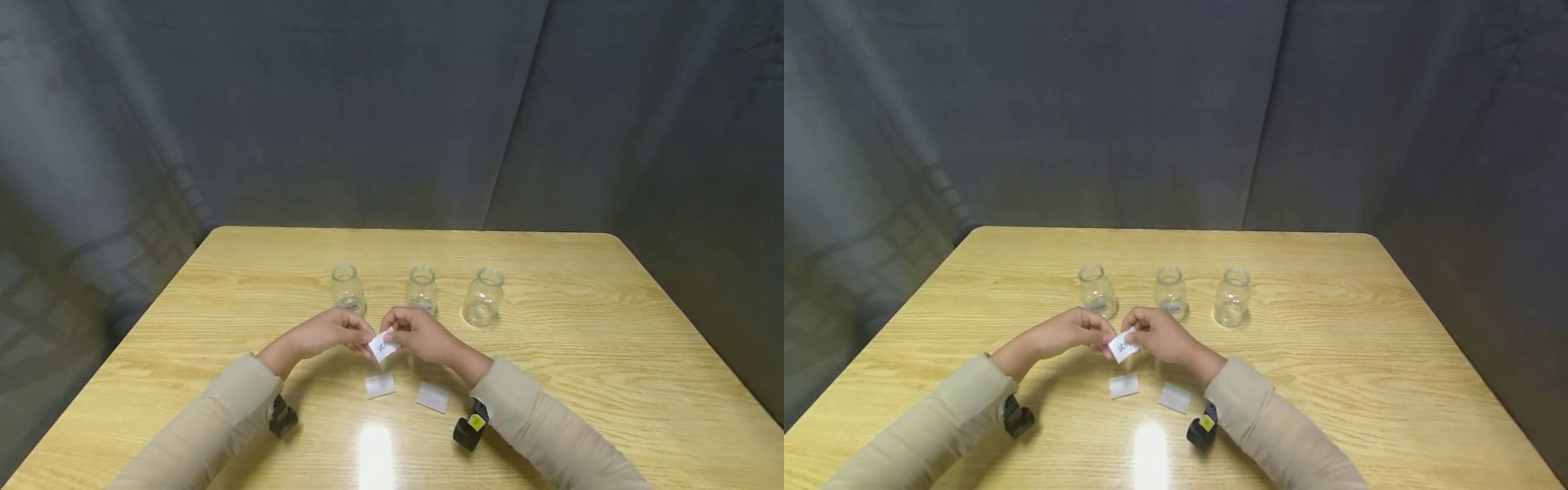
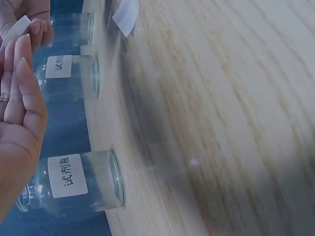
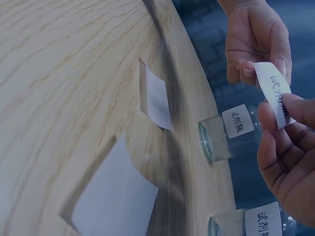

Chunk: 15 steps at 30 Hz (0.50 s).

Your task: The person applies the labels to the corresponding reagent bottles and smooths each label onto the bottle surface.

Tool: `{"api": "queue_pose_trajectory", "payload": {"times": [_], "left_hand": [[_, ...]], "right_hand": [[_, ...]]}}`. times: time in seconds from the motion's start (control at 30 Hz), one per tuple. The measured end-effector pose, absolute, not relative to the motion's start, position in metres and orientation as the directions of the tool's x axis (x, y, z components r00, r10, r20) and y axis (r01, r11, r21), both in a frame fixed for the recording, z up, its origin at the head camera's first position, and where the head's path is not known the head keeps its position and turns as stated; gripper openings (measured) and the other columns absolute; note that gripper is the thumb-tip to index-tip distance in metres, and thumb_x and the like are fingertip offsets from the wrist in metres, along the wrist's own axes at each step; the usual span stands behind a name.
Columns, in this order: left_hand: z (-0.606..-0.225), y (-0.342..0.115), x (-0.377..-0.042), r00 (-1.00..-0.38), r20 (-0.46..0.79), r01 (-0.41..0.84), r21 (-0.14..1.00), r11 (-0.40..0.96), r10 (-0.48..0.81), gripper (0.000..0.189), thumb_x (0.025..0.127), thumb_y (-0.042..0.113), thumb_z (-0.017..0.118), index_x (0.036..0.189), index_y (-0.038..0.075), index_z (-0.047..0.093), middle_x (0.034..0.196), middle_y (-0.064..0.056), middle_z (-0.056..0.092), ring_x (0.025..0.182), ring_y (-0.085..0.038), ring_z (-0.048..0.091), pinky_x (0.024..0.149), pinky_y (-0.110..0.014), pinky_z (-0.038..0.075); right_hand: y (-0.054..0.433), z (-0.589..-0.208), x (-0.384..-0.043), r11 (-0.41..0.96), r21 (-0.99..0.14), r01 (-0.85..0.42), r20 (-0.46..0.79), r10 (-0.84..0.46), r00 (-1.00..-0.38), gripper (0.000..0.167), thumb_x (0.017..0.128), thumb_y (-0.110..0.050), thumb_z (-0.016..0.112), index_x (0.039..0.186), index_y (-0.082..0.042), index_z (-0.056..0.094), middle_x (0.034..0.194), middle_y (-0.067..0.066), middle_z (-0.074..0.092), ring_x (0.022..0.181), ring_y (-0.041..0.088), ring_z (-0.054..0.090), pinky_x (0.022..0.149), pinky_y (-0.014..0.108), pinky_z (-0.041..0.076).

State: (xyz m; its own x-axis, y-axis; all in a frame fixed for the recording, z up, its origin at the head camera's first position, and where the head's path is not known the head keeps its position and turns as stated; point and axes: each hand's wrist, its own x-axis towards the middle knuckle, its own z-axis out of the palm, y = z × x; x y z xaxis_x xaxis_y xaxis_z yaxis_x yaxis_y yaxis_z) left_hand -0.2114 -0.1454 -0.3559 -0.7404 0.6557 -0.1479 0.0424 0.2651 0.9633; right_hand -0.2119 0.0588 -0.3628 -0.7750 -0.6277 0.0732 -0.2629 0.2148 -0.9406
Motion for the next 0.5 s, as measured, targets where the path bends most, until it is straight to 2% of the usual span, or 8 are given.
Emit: {"api": "queue_pose_trajectory", "payload": {"times": [0.23, 0.5], "left_hand": [[-0.357, -0.141, -0.214, -0.695, -0.145, 0.066, 0.962, 0.264, 0.704, 0.019, 0.084, 0.010, 0.052, 0.091, -0.006, 0.059, 0.082, -0.013, 0.063, 0.078, -0.023, 0.059, 0.073, -0.037, 0.047], [-0.359, -0.134, -0.218, -0.665, -0.135, 0.078, 0.966, 0.248, 0.734, 0.017, 0.082, 0.007, 0.054, 0.090, -0.008, 0.059, 0.081, -0.013, 0.063, 0.076, -0.022, 0.060, 0.072, -0.036, 0.048]], "right_hand": [[0.066, -0.363, -0.210, 0.215, -0.937, -0.275, 0.071, -0.653, -0.754, 0.006, 0.081, 0.002, 0.053, 0.086, 0.003, 0.054, 0.073, 0.007, 0.055, 0.068, 0.015, 0.053, 0.065, 0.045, 0.048], [0.073, -0.364, -0.210, 0.209, -0.940, -0.270, 0.073, -0.650, -0.756, 0.006, 0.080, 0.002, 0.055, 0.085, 0.003, 0.055, 0.076, 0.007, 0.056, 0.070, 0.016, 0.053, 0.067, 0.045, 0.047]]}}
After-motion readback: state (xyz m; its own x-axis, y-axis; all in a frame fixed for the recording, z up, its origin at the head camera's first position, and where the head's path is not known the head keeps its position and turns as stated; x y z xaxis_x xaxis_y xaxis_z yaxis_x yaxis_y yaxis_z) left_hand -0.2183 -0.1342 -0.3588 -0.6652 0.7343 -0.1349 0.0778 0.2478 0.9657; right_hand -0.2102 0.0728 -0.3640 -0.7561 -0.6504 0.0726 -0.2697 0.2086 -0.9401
